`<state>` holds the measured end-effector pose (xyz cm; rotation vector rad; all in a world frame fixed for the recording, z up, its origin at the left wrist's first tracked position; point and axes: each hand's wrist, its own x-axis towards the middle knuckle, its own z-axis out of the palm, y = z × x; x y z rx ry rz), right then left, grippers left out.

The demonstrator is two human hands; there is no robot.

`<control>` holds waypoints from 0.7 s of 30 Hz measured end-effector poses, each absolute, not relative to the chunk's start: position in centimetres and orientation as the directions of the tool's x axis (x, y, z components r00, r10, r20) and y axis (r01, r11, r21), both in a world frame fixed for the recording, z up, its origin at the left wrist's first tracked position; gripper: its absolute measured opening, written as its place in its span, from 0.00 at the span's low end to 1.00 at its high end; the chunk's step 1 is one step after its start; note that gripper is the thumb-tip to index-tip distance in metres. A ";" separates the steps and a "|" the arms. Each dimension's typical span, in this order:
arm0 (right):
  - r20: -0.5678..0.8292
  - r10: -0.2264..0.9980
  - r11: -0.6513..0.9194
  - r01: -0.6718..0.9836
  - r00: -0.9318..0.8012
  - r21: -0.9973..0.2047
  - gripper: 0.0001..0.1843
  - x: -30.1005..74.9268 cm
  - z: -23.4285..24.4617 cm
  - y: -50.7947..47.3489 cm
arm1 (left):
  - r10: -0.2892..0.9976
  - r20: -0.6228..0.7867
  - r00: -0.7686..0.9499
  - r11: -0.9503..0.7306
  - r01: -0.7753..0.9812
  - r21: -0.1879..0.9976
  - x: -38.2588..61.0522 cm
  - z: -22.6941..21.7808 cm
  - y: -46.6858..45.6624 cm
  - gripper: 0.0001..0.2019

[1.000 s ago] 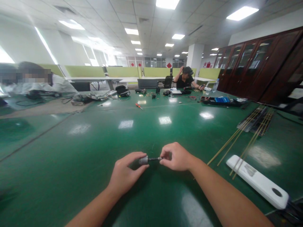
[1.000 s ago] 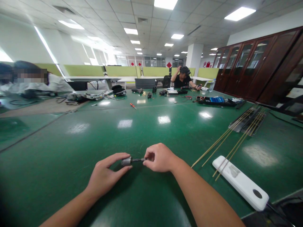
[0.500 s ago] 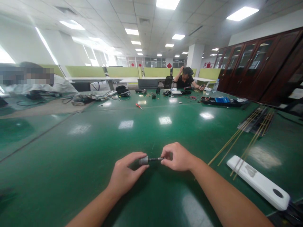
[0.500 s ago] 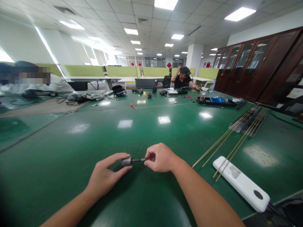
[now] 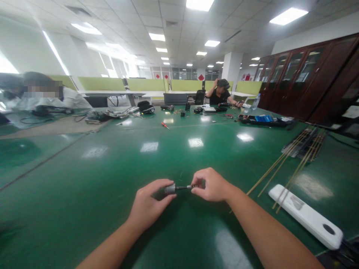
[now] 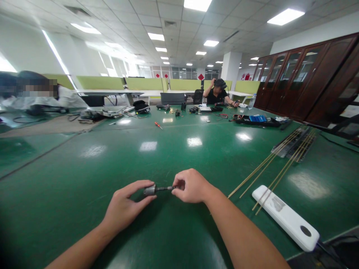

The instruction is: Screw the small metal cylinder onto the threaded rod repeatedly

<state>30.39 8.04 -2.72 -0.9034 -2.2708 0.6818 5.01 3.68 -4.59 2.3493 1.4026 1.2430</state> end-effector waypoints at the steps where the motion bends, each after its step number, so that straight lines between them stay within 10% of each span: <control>1: 0.334 0.733 0.638 0.430 -0.592 -0.639 0.03 30.4 -2.7 8.0 | 0.783 0.579 0.227 -0.557 0.670 0.491 5.0 -4.6 3.7 0.13; 21: 0.355 0.794 0.590 0.485 -0.494 -0.645 0.02 32.0 -3.1 9.7 | 0.838 0.523 0.155 -0.447 0.746 0.494 4.6 -3.7 4.2 0.16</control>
